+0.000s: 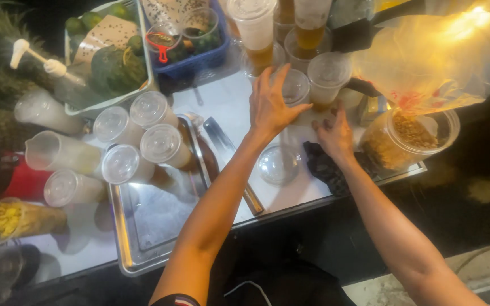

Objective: The person prepares multiple beverages by filling plastic cups from a juicer, adding lids, and placing them on a metal tray before carrying them to a different counter.

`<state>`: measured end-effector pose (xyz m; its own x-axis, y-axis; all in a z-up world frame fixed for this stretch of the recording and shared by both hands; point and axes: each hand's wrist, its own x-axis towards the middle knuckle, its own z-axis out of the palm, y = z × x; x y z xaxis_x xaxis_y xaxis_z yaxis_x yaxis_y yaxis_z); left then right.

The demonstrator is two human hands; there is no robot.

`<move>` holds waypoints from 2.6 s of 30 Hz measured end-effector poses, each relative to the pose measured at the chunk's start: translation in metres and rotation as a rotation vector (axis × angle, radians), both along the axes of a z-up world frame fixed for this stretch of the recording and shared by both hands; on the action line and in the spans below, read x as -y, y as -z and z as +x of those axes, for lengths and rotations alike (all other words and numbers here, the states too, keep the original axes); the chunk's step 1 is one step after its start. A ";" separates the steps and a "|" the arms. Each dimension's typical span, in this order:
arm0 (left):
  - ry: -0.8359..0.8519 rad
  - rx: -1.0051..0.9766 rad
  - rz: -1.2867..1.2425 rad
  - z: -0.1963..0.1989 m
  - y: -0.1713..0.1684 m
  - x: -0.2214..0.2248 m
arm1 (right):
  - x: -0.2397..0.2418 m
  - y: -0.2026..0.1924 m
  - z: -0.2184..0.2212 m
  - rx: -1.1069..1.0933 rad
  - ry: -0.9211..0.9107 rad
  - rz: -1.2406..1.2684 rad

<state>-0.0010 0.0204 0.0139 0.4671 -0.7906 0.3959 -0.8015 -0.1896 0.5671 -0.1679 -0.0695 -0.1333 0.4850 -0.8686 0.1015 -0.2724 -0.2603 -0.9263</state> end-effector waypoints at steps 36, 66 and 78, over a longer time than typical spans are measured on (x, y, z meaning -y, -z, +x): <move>-0.413 -0.145 -0.105 0.155 0.001 -0.321 | -0.162 -0.155 0.126 0.261 -0.424 0.139; 0.146 -0.195 -0.363 0.021 -0.090 -0.011 | 0.031 -0.123 0.026 0.243 0.201 -0.448; 0.139 -0.207 -0.185 0.023 -0.075 0.033 | -0.029 -0.127 -0.035 0.392 0.140 -0.147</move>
